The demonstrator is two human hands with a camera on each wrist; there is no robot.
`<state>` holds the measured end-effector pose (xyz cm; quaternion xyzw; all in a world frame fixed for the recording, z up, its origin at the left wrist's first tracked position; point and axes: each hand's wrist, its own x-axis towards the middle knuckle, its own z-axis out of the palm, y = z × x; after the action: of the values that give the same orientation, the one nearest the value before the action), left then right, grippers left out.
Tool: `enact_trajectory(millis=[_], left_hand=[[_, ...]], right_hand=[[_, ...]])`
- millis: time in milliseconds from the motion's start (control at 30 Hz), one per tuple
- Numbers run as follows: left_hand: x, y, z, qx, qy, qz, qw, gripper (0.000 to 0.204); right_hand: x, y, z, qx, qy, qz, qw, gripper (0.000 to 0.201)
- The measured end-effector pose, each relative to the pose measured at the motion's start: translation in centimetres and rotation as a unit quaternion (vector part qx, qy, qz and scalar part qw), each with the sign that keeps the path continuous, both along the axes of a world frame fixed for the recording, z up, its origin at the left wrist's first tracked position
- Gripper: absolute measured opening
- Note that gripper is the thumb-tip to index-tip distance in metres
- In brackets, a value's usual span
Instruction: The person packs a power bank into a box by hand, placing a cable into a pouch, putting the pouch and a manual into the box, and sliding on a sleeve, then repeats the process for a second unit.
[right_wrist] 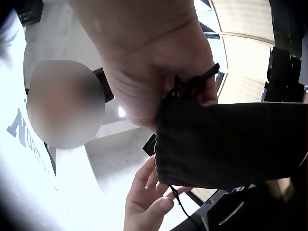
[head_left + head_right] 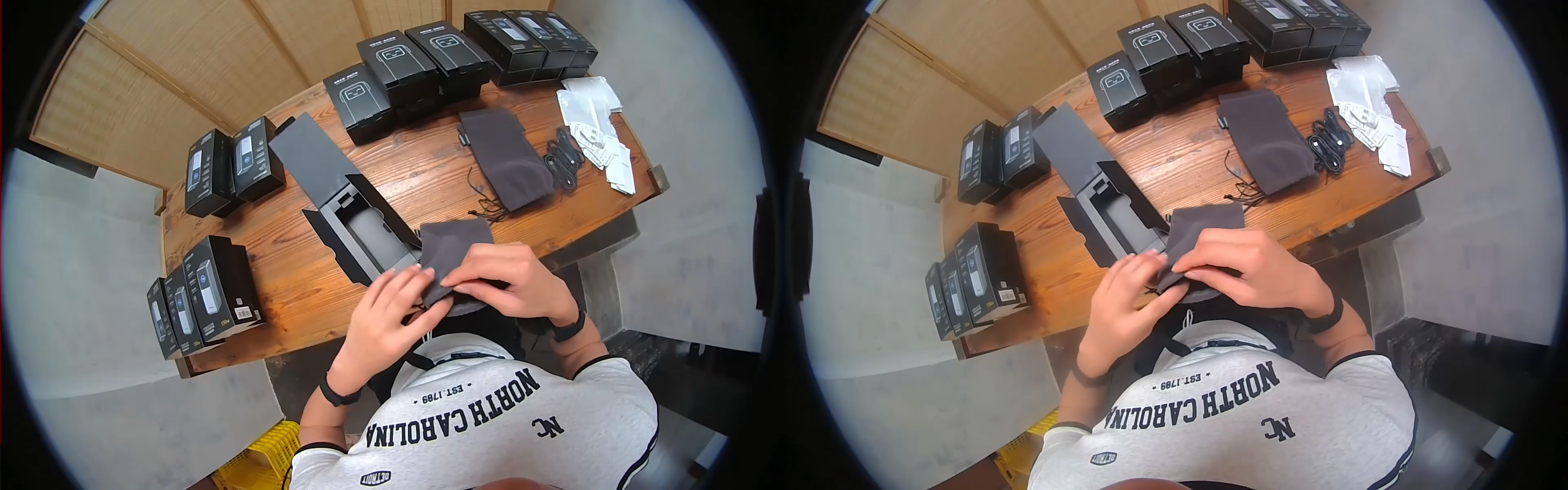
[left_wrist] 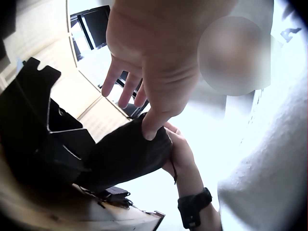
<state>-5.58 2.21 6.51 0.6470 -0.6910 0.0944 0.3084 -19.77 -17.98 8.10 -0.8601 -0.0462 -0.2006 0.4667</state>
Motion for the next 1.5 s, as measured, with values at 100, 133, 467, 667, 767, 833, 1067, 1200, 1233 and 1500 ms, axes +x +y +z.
enact_trajectory(millis=[100,133,467,667,767,833,1067,1200,1233,1500], left_hand=[[0.2,-0.3,-0.6,-0.009,0.045,-0.038,0.998,0.022],[0.2,-0.2,-0.6,-0.01,0.045,-0.041,0.998,0.022],[0.6,1.9,0.7,-0.072,0.206,0.006,0.976,0.027],[1.3,1.7,0.2,-0.068,0.232,0.084,0.967,0.022],[1.7,2.0,-0.4,-0.056,0.239,0.114,0.963,0.021],[1.9,2.2,-0.5,-0.055,0.24,0.126,0.961,0.02],[2.7,2.4,-0.9,-0.056,0.235,0.128,0.962,0.019],[2.5,2.0,-1.0,-0.044,0.251,0.111,0.961,0.02],[2.4,1.9,-1.0,-0.032,0.258,0.101,0.96,0.02],[2.0,1.8,-1.3,-0.028,0.236,0.093,0.967,0.021]], right_hand=[[-0.8,-1.9,0.7,0.053,0.052,0.02,0.997,0.013],[-1.0,-3.1,0.1,0.06,0.032,-0.068,0.995,0.013],[-4.7,-16.6,-9.0,-0.304,0.159,-0.484,0.805,0.013],[-4.1,-17.1,-9.1,-0.315,0.221,-0.478,0.789,0.018],[-4.1,-17.3,-9.2,-0.319,0.224,-0.47,0.792,0.017],[-4.4,-17.5,-9.2,-0.306,0.212,-0.473,0.799,0.018],[-5.5,-19.2,-10.1,0.047,0.022,-0.452,0.89,0.017],[-1.4,-10.8,-4.2,0.261,0.009,-0.303,0.916,0.023],[-0.6,-9.3,-3.8,0.295,0.017,-0.26,0.919,0.023],[4.0,0.0,-1.1,0.463,0.054,-0.007,0.885,0.024]])
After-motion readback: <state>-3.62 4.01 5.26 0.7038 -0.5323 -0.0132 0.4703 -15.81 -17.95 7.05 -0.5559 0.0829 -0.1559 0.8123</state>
